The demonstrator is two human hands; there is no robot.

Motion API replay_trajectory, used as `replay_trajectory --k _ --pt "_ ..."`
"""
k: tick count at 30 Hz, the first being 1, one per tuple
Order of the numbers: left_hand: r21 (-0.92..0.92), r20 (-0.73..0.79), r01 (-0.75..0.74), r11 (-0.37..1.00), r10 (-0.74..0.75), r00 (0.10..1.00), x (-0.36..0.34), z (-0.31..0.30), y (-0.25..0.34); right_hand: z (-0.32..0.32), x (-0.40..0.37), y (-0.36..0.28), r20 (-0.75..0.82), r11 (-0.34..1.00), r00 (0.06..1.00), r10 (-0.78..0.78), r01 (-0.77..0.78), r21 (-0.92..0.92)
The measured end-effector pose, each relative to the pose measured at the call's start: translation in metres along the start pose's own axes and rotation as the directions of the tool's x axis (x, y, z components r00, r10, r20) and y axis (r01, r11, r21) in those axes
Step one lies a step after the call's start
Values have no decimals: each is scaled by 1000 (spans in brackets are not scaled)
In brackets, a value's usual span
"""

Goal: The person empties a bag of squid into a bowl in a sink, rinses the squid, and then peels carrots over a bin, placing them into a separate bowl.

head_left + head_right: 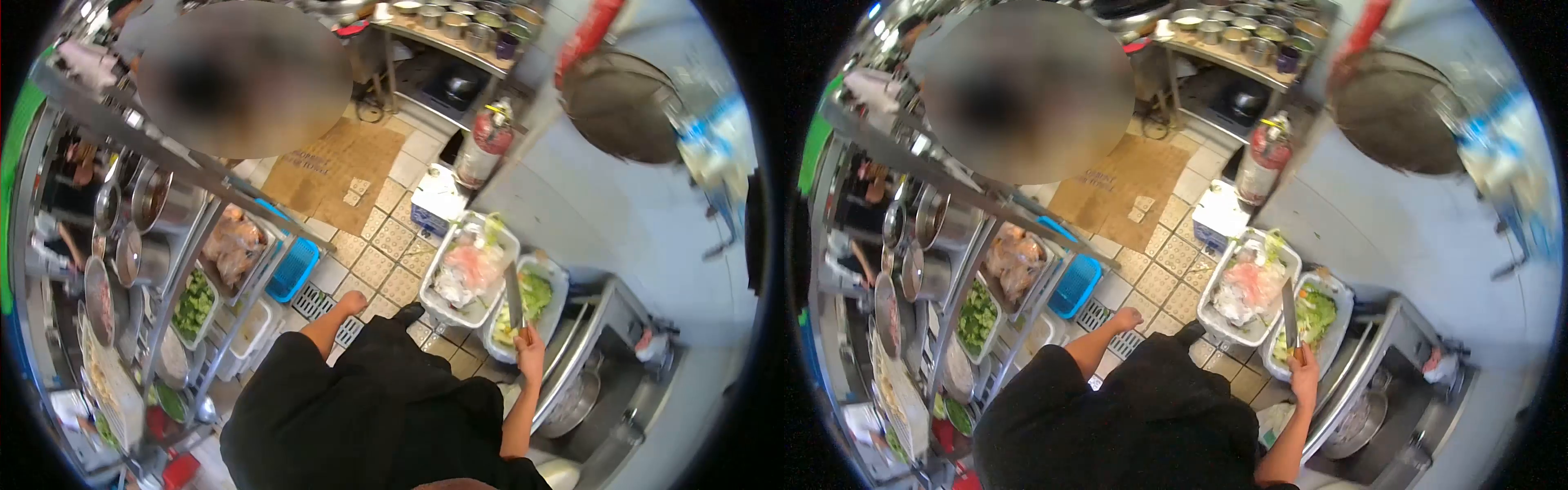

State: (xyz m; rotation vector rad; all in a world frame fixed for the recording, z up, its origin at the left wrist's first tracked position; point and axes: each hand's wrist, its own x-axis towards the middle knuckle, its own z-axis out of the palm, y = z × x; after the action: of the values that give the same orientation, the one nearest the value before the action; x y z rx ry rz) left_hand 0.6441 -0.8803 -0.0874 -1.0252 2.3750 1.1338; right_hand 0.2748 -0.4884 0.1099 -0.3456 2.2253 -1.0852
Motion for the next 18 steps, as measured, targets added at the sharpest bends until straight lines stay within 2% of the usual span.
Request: replay_trajectory --k 2,3,4,5,6,7,8,9,10,11,12,13,15,16,18 --pt "233 102 -231 945 212 972 39 19 -20 -5 -63 -24 -128 967 983 134 -101 235" --pt "302 155 -340 890 307 939 43 13 -10 -6 -83 -10 -222 935 974 41 41 352" --pt "410 269 -473 780 392 879 50 9 3 -14 -119 -43 -262 920 956 135 -22 392" --pt "485 405 -620 616 470 784 62 7 15 -13 -140 -33 -351 843 929 121 90 530" --pt "423 449 -673 607 505 737 86 16 12 -16 -162 -17 -457 873 887 61 175 456" --pt "396 457 -823 407 690 561 94 11 32 -21 -188 -12 -526 908 847 77 159 389" --pt "154 420 -656 739 551 721 89 8 67 -25 -212 -15 -637 923 771 17 233 306" --pt "19 441 -471 882 415 796 81 9 120 -30 -237 -20 -675 893 728 119 219 393" --pt "-56 470 -217 974 218 855 68 13 171 -34 -263 -23 -705 851 674 220 220 477" --pt "-58 519 -258 964 250 817 70 30 204 -37 -292 -25 -724 800 612 317 238 552" --pt "-69 548 -281 957 271 791 72 45 232 -37 -315 -15 -800 826 524 291 285 487" --pt "-26 602 -377 926 316 734 71 61 267 -40 -342 -4 -833 823 458 311 308 477" --pt "-21 630 -489 872 391 670 33 91 351 -51 -377 16 -882 830 381 278 368 420" --pt "-32 625 -530 847 431 651 12 109 391 -56 -386 27 -921 730 255 293 563 388" --pt "-167 671 -709 685 606 427 -11 144 444 -55 -425 33 -841 678 136 523 532 507"
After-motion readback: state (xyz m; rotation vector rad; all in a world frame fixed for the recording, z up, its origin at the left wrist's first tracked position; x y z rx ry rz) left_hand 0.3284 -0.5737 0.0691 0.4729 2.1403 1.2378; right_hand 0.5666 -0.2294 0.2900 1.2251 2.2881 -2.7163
